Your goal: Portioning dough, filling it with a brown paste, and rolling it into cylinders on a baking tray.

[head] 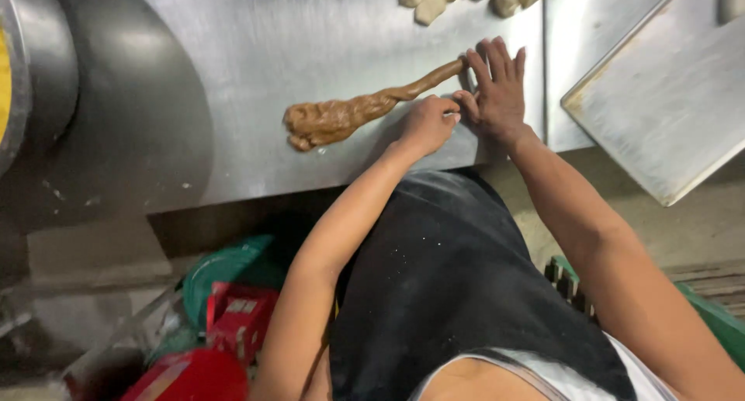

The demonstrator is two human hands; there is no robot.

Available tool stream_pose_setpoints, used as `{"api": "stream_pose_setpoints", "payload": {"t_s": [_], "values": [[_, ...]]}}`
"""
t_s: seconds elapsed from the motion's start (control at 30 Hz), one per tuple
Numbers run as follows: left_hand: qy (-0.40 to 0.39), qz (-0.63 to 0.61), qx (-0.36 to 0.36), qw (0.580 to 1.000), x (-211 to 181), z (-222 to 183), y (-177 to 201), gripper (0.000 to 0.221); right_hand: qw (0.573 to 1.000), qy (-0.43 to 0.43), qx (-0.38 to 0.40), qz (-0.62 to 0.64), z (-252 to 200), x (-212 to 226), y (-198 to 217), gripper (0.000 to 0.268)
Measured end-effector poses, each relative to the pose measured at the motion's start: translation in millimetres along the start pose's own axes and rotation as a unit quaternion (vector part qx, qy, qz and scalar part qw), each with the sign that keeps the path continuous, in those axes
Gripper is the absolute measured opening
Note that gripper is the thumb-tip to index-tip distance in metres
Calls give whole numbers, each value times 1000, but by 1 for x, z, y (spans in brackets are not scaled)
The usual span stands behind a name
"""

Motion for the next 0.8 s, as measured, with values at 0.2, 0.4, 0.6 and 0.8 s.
{"api": "stream_pose_setpoints", "payload": {"t_s": [0.2,0.4,0.6,0.8], "values": [[-96,31,11,995,-41,28,-19,31,970,-27,59,234,-19,-41,29,31],[-10,54,26,998,-42,22,-28,12,962,-113,71,239,-35,-46,38,19],[-77,94,-78,990,-53,28,-15,32,984,-49,46,162,-29,-51,41,33],[-52,112,11,992,-49,15,-33,26,973,-94,94,188,-47,-49,16,28]]}}
Point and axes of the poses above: each hand's wrist, its own z-axis towards the middle knuckle, its own y-axis out of the back of the hand, x = y × z, the point moved 9 cm from there along z, towards the middle knuckle, and after that the axes turned 3 degrees about -y, right-handed, at the moved point
